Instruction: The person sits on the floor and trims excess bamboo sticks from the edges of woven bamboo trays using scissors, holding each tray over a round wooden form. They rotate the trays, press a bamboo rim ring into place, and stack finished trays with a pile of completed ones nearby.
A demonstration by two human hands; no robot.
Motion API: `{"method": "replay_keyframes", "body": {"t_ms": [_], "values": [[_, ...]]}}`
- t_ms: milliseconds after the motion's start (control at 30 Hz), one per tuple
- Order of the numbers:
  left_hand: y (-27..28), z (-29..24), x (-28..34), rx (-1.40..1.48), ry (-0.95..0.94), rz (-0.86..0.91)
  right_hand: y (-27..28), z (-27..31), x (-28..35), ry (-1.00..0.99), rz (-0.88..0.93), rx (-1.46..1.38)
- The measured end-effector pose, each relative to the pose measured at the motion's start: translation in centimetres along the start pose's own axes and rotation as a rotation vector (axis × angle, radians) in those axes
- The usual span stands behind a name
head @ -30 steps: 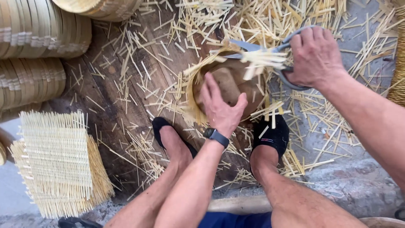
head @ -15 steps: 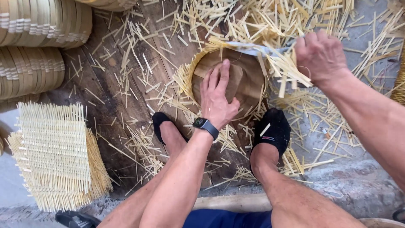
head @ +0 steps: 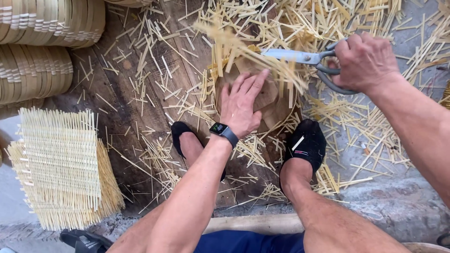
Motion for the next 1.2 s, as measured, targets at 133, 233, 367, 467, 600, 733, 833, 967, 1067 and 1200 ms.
{"method": "replay_keyframes", "body": {"t_ms": [133, 233, 367, 467, 600, 733, 833, 967, 1067, 1200], "values": [[-0.2, -0.1, -0.2, -0.002, -0.060, 0.065, 0.8, 2.1, -1.5, 0.022, -0.215, 0.094], [-0.7, -1.0, 0.3, -0.188, -0.073, 0.067, -2.3, 1.2, -1.2, 0.002, -0.098, 0.066], [-0.7, -2.1, 0.8, -0.072, 0.238, -0.154, -1.7, 0.0, 0.0, -0.006, 0.034, 0.009], [-0.6, -1.9, 1.1, -0.025, 0.316, -0.189, 0.0, 1.6, -0.4, 0.028, -0.206, 0.091], [-0.3, -1.0, 0.4, -0.136, 0.177, -0.069, 0.9, 1.6, -1.2, -0.029, -0.040, -0.009], [0.1, -0.3, -0.1, -0.159, 0.093, -0.006, -1.8, 0.2, -0.1, -0.042, 0.203, -0.089], [0.2, 0.1, -0.2, -0.153, 0.030, 0.087, 0.5, 1.6, -0.7, 0.015, -0.073, 0.043], [0.2, -0.1, 0.0, -0.116, -0.047, 0.111, 0.8, 1.6, -0.6, 0.028, -0.157, 0.089], [-0.3, 0.0, 1.4, -0.029, 0.004, -0.113, -1.5, -0.1, -0.2, -0.030, 0.084, -0.062], [-1.5, 0.1, 2.3, 0.137, 0.180, -0.316, -0.1, -0.2, 0.0, -0.029, 0.050, -0.055]]}}
Point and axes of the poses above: each hand's wrist, its own x-axis away from the middle knuckle, its own y-axis out of the back of the hand, z = x × y, the point moved 5 cm from there along -x, towards the middle knuckle, and after that the axes turned 4 degrees about -y, right-handed, at the moved point
